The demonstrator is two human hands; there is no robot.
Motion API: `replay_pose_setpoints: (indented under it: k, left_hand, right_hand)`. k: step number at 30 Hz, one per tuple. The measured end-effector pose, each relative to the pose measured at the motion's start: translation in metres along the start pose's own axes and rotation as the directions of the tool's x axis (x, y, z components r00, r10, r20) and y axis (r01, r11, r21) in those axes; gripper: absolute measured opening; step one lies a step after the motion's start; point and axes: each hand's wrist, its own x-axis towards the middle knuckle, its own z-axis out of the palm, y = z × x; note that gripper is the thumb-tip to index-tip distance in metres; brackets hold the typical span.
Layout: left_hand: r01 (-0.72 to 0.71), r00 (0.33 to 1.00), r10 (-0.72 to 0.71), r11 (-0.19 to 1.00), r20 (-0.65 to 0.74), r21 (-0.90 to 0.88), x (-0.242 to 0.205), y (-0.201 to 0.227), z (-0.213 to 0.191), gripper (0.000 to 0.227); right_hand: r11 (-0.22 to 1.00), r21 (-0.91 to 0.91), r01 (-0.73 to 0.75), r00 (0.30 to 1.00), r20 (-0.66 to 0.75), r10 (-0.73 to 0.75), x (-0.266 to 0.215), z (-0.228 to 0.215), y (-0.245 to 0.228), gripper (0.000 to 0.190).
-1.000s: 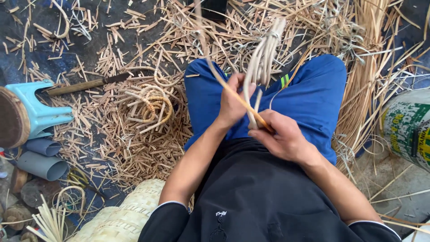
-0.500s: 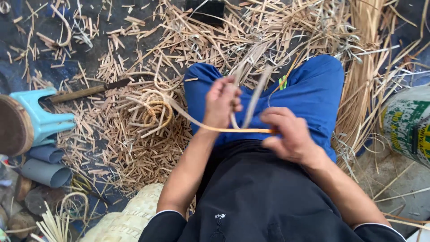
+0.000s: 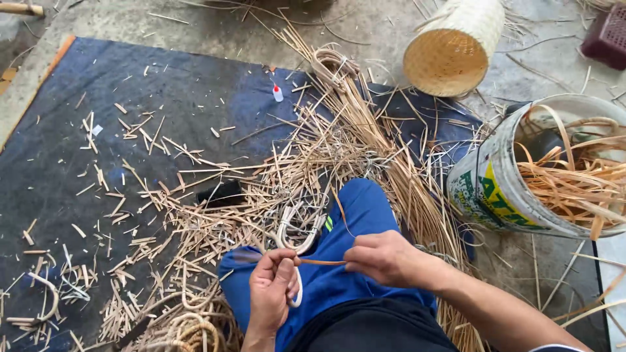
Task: Wrapping and securing thin bamboo strips around bamboo frame components to create furniture or product parts.
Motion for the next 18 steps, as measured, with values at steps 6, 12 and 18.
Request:
replay_pose_setpoints:
  k: [6, 12, 18]
  left_hand:
    - [-0.117, 0.958, -0.046, 0.839, 0.284, 0.531, -0.013, -0.023, 0.004, 0.022]
    - [-0.025, 0.99, -0.043, 0.882, 0.133, 0.471, -0.014, -0.017, 0.029, 0.035]
    - [-0.365, 0.91, 0.413, 0.753, 0.039, 0.547, -0.005, 0.008, -0.031, 0.021]
  right_hand:
    - [0.923, 0.089, -0.375, 0.89, -0.244, 0.385, -0.011, 0.022, 0.0, 0.008]
    - [0.914, 0.284, -0.291, 0.949, -0.034, 0.313, 0.0, 0.036, -0.01, 0.006]
    - [0.939, 0.093, -0.332, 0.94, 0.115, 0.321, -0.018, 0.008, -0.009, 0.018]
